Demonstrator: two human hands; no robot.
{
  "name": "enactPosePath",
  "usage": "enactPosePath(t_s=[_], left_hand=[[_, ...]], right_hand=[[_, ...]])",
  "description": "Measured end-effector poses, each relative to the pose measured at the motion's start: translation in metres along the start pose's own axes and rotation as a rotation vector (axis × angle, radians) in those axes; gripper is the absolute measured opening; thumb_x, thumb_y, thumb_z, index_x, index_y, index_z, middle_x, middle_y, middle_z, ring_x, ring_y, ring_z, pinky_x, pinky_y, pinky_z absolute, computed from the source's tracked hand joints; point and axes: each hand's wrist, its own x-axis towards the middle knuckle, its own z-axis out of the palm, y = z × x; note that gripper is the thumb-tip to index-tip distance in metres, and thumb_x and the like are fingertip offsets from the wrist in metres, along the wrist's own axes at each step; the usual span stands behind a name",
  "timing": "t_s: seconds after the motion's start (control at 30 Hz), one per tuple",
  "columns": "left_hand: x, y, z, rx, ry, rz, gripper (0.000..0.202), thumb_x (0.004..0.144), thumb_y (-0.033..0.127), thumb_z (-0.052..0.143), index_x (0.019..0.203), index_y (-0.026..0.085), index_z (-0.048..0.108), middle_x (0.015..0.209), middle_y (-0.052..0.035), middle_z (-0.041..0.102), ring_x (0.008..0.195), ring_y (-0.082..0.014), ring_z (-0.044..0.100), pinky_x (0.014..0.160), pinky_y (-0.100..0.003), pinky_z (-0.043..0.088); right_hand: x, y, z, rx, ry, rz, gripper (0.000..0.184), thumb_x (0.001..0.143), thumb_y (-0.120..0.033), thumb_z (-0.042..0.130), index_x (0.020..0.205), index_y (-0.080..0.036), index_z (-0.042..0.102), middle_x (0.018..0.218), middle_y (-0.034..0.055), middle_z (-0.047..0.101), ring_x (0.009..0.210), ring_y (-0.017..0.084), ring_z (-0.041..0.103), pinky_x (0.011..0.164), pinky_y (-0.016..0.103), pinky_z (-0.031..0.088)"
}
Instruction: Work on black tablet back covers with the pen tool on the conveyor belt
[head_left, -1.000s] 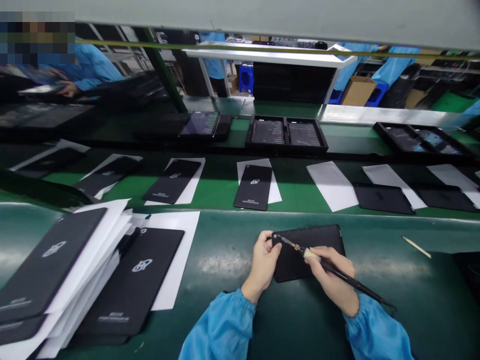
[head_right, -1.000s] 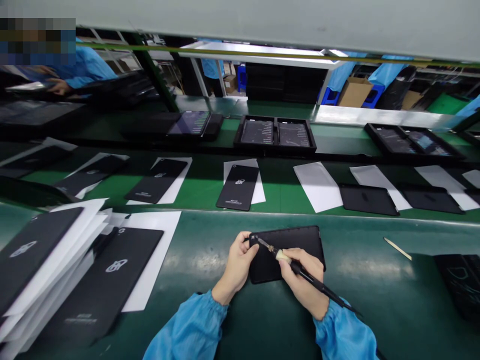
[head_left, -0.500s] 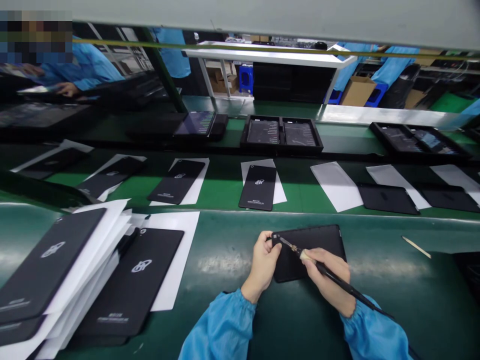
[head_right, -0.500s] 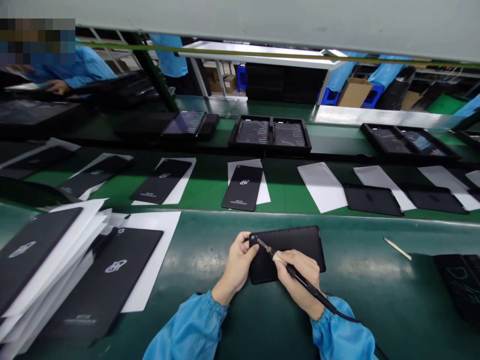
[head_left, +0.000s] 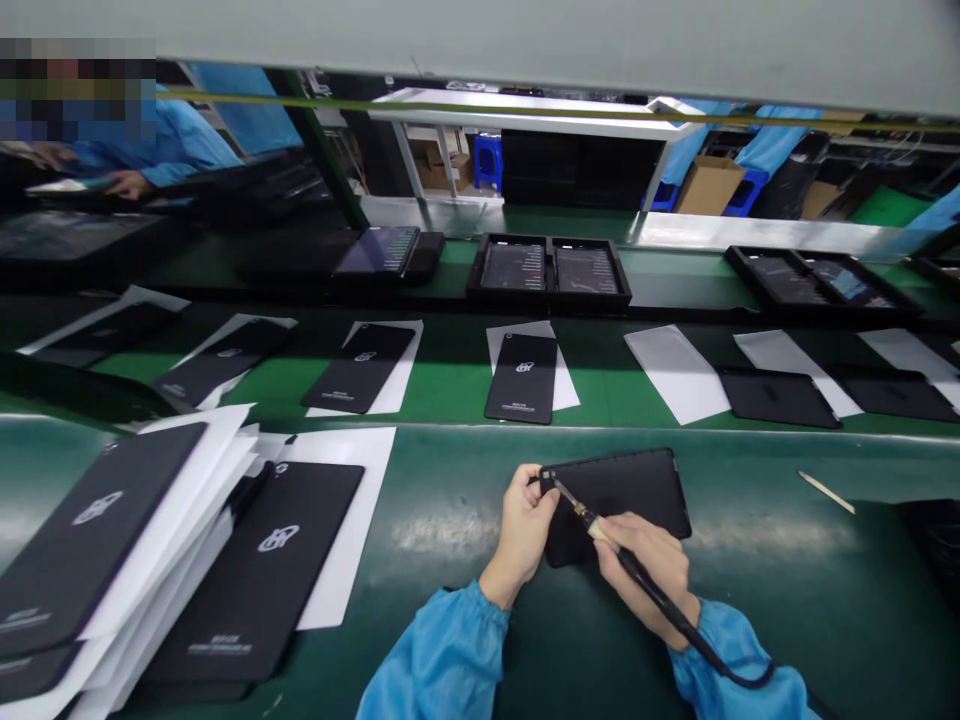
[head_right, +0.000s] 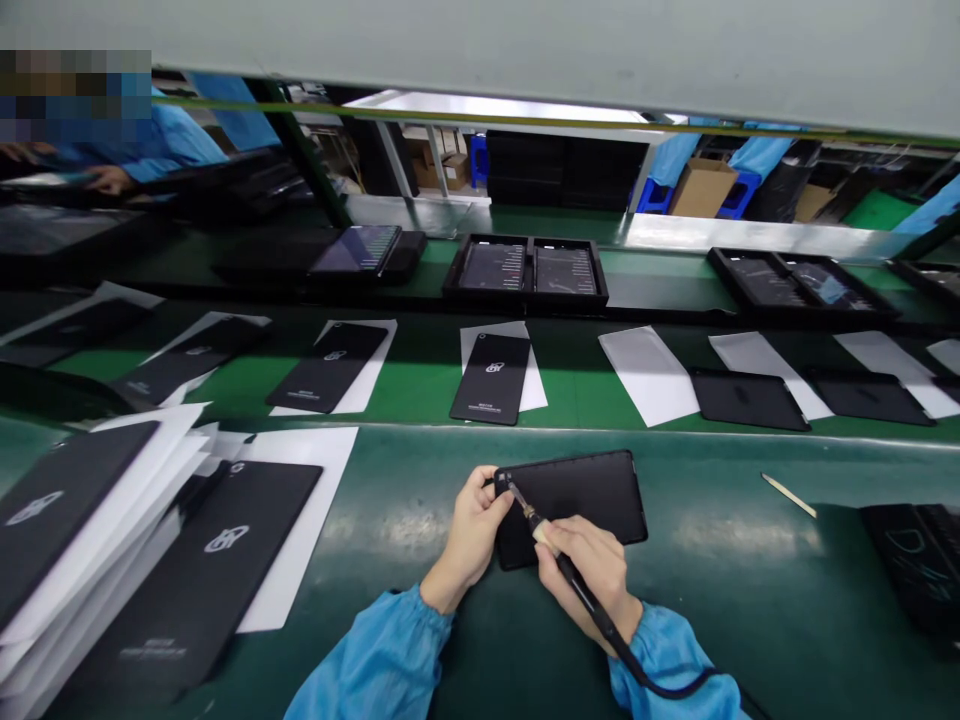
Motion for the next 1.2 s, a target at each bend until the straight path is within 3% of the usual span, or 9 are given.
enactPosePath(t_s=[0.2,0.33,0.5,0.7,0.8,0.87,0.93,1.1,1.2], left_hand=[[0.0,0.0,0.001,-0.011,-0.008,-0.017,0.032,0.075,0.027,0.077,0.093,0.021,0.051,0.072,0.0013,0.072,0.061,-0.0139,0.067,0.062,-0.023,0.051],[0.0,-0.001,0.001,-0.009,-0.019,-0.023,0.033,0.076,0.03,0.078,0.094,0.021,0.052,0.073,0.0011,0.073,0.061,-0.0142,0.068,0.061,-0.023,0.05],[0.002,-0.002,-0.002,-0.012,-0.109,-0.054,0.041,0.073,0.034,0.083,0.1,0.02,0.056,0.088,-0.0047,0.077,0.073,-0.0174,0.071,0.067,-0.026,0.053],[0.002,0.002,0.0,-0.021,-0.128,-0.073,0.041,0.074,0.036,0.083,0.101,0.019,0.056,0.107,-0.0151,0.077,0.093,-0.0268,0.075,0.082,-0.039,0.058],[0.002,0.0,0.0,-0.015,-0.131,-0.06,0.039,0.075,0.035,0.083,0.098,0.018,0.057,0.106,-0.0157,0.077,0.091,-0.0267,0.075,0.08,-0.039,0.058],[0.004,-0.005,-0.001,-0.017,-0.13,-0.049,0.037,0.075,0.035,0.083,0.097,0.018,0.058,0.106,-0.0152,0.077,0.09,-0.0258,0.075,0.078,-0.037,0.058],[0.006,-0.01,-0.002,-0.021,-0.127,-0.038,0.037,0.074,0.035,0.083,0.095,0.018,0.058,0.105,-0.0147,0.078,0.088,-0.0249,0.075,0.077,-0.036,0.058],[0.003,-0.01,-0.002,-0.025,-0.104,-0.011,0.031,0.077,0.032,0.08,0.092,0.018,0.057,0.099,-0.0129,0.078,0.083,-0.0227,0.075,0.074,-0.034,0.058],[0.0,-0.003,-0.001,-0.03,-0.096,-0.008,0.025,0.078,0.028,0.077,0.09,0.017,0.058,0.092,-0.0105,0.077,0.079,-0.0206,0.073,0.074,-0.034,0.058]], right_hand=[[0.02,0.033,-0.025,-0.082,-0.047,-0.058,0.037,0.092,-0.006,0.061,0.126,-0.021,0.066,0.098,0.0065,0.077,0.089,0.02,0.075,0.081,0.031,0.061],[0.03,0.072,-0.014,-0.223,-0.194,-0.04,0.025,0.096,-0.012,0.056,0.114,-0.023,0.07,0.114,0.0097,0.073,0.107,0.024,0.069,0.095,0.042,0.055],[0.035,0.117,-0.015,-0.334,-0.352,-0.03,0.025,0.096,-0.015,0.049,0.102,-0.023,0.072,0.092,0.0075,0.07,0.091,0.022,0.065,0.084,0.037,0.052],[0.087,0.181,-0.069,-0.536,-0.27,0.06,0.03,0.092,-0.013,0.045,0.102,-0.02,0.072,0.079,0.0069,0.06,0.077,0.023,0.057,0.074,0.034,0.047],[0.12,0.202,-0.077,-0.574,-0.202,0.102,0.028,0.092,-0.015,0.044,0.102,-0.017,0.07,0.086,0.0103,0.064,0.086,0.026,0.058,0.082,0.038,0.047],[0.134,0.203,-0.063,-0.568,-0.155,0.118,0.026,0.094,-0.018,0.044,0.103,-0.015,0.067,0.1,0.0136,0.067,0.097,0.028,0.059,0.09,0.042,0.046],[0.136,0.192,-0.035,-0.538,-0.134,0.125,0.024,0.097,-0.023,0.044,0.106,-0.015,0.065,0.111,0.0152,0.066,0.104,0.028,0.059,0.095,0.042,0.046],[0.115,0.13,0.066,-0.41,-0.234,0.098,0.024,0.096,-0.034,0.054,0.114,-0.018,0.059,0.128,0.0151,0.062,0.118,0.026,0.058,0.098,0.038,0.049],[0.108,0.096,0.115,-0.384,-0.322,0.171,0.032,0.094,-0.042,0.06,0.117,-0.02,0.056,0.137,0.0169,0.057,0.133,0.034,0.049,0.104,0.052,0.043]])
